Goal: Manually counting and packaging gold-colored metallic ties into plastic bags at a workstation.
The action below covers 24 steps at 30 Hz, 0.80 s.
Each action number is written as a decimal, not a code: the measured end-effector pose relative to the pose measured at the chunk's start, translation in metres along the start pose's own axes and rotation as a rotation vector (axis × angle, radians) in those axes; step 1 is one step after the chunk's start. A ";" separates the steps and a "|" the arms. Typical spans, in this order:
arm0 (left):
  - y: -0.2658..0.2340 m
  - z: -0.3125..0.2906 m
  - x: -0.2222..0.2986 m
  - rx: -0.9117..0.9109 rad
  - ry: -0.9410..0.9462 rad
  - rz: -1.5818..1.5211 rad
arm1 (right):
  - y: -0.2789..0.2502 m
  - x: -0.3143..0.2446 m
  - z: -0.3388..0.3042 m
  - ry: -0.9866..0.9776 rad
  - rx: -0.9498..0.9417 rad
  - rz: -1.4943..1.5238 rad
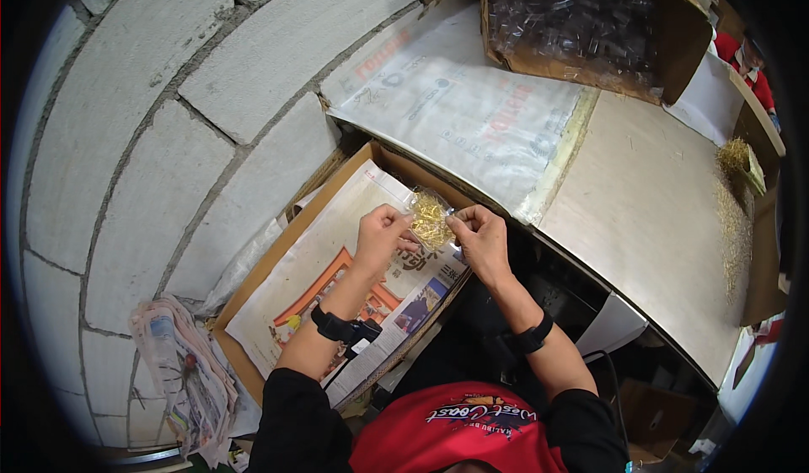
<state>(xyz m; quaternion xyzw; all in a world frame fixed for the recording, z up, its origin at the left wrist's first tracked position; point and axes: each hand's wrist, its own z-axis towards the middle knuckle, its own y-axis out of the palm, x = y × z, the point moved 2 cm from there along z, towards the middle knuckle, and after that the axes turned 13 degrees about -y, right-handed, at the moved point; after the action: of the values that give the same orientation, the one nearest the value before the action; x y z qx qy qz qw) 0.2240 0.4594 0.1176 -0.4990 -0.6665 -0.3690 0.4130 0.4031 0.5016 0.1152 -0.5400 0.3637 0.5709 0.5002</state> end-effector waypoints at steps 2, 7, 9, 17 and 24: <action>-0.012 0.012 0.000 0.011 -0.087 -0.061 | -0.006 -0.007 -0.002 -0.003 0.017 0.046; -0.071 0.067 0.010 0.248 -0.019 -0.300 | -0.054 -0.022 -0.019 -0.075 -0.037 0.084; -0.079 0.093 0.009 0.275 -0.034 -0.250 | -0.077 -0.026 -0.028 -0.034 -0.067 0.094; -0.073 0.158 -0.013 0.321 -0.176 -0.036 | -0.150 -0.011 -0.078 0.130 -0.051 -0.022; -0.056 0.145 -0.014 0.496 -0.125 0.158 | -0.174 0.000 -0.108 0.186 -0.012 0.026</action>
<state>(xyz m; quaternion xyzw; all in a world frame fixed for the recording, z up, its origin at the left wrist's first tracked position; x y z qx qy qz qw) 0.1454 0.5720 0.0440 -0.4550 -0.7197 -0.1295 0.5083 0.5982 0.4392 0.1205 -0.5890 0.4122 0.5267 0.4536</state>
